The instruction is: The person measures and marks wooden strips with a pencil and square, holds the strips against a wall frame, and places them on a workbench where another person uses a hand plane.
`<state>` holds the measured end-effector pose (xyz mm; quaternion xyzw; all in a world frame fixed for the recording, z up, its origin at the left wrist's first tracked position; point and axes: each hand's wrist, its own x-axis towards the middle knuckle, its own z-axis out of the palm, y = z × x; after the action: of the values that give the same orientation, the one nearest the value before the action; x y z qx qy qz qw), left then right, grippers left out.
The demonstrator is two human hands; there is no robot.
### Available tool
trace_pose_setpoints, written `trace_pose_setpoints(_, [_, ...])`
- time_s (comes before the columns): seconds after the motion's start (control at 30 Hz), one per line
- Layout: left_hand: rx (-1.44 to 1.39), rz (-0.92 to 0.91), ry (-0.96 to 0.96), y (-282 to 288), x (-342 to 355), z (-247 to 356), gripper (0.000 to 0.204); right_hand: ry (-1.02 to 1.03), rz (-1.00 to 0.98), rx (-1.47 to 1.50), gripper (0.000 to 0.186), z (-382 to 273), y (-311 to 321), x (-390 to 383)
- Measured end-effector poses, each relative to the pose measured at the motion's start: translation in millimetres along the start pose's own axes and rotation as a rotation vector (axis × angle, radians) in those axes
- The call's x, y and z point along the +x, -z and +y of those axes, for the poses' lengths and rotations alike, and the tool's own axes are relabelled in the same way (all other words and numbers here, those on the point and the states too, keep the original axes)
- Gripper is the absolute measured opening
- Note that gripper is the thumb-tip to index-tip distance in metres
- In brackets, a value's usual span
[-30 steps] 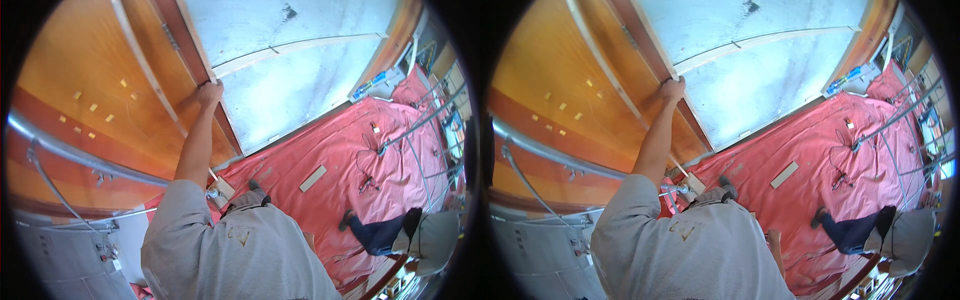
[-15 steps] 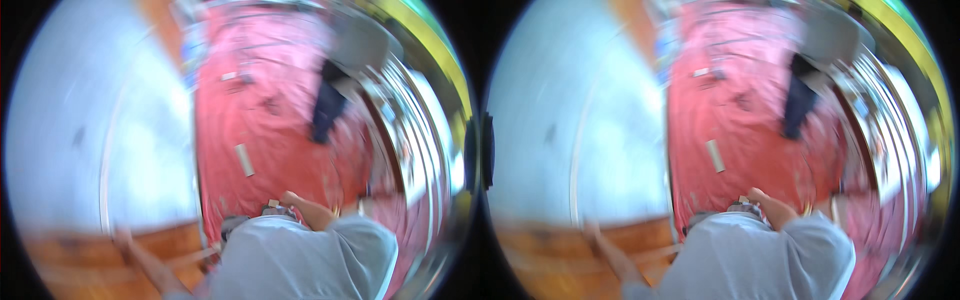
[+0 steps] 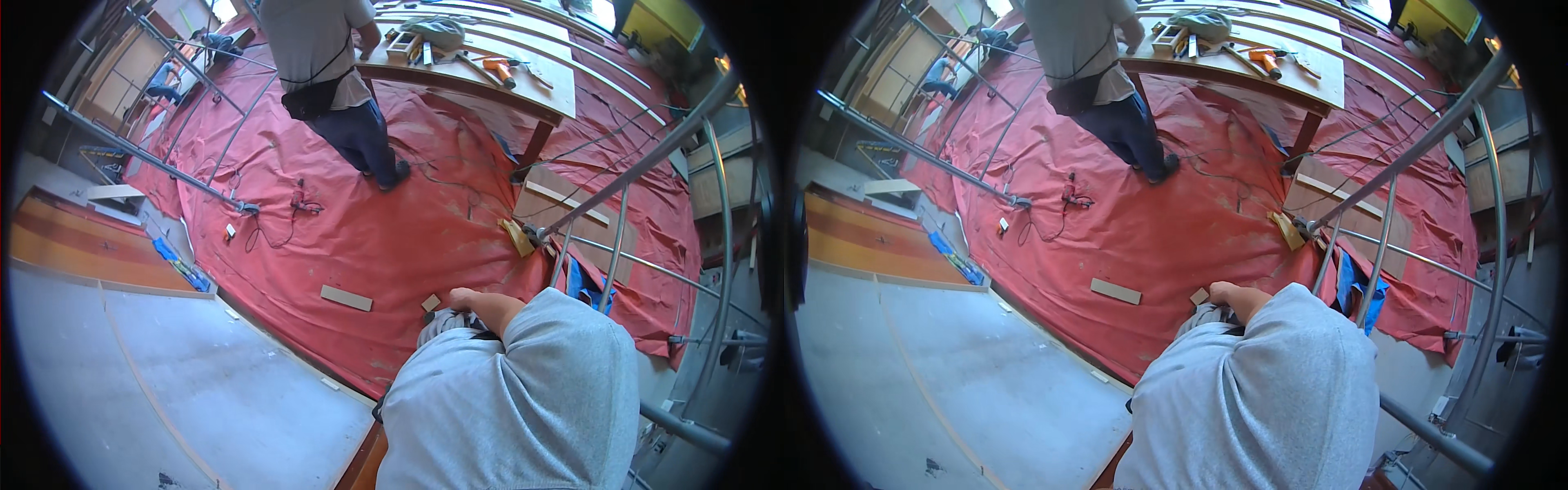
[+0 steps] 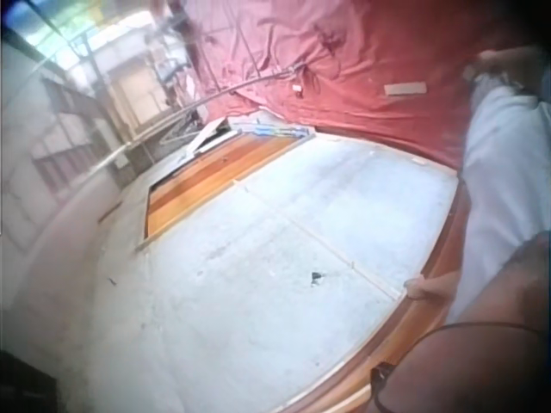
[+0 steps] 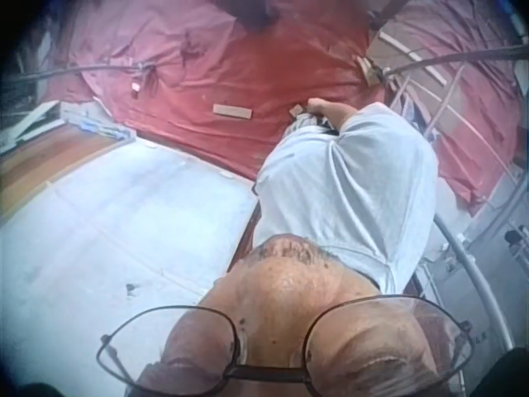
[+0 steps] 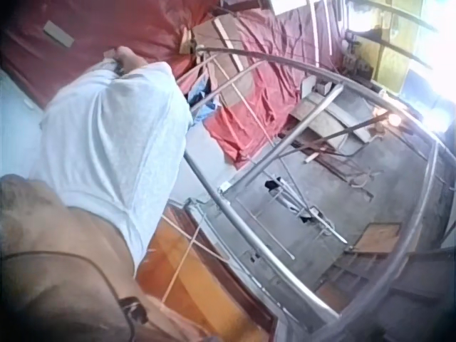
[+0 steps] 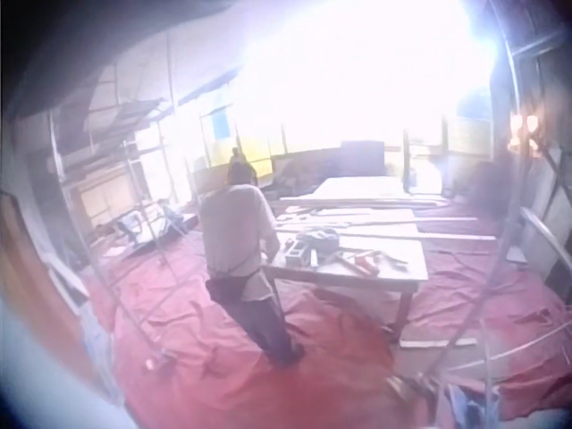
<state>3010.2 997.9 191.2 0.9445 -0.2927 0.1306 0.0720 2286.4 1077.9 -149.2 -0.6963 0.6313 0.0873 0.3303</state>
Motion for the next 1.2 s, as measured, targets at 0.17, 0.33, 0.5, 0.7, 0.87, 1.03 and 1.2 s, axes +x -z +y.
trace_pose_setpoints(0.17, [-0.027, -0.012, 0.005, -0.4, 4.9, -9.7, 0.063, -0.389, -0.232, 0.440, 0.025, -43.5, 45.7, -43.4])
trace_pose_setpoints(0.33, [-0.089, -0.051, -0.045, -7.3, 4.7, 6.5, 0.063, -0.144, -0.184, 0.108, 0.029, -47.5, 32.2, -58.4])
trace_pose_setpoints(0.5, [-0.146, -0.060, -0.042, -8.2, 11.7, -7.7, 0.063, -0.221, -0.048, 0.309, 0.031, -71.6, 5.6, -42.2])
trace_pose_setpoints(0.7, [-0.226, -0.093, -0.073, -16.9, 10.9, 9.4, 0.063, -0.236, 0.007, 0.284, 0.029, -40.5, -54.5, -38.3])
trace_pose_setpoints(0.87, [-0.253, -0.068, -0.047, -10.5, 10.4, 0.9, 0.063, -0.134, -0.011, 0.126, 0.027, -29.4, -29.4, -31.0])
trace_pose_setpoints(1.03, [-0.294, 0.026, -0.019, 1.4, -6.9, 4.5, 0.063, -0.281, 0.054, 0.227, 0.029, -7.9, 0.0, -39.1])
trace_pose_setpoints(1.2, [-0.490, 0.149, -0.008, 0.2, -60.3, 50.9, 0.063, -0.395, 0.012, 0.319, 0.031, 81.8, -9.5, -56.1])
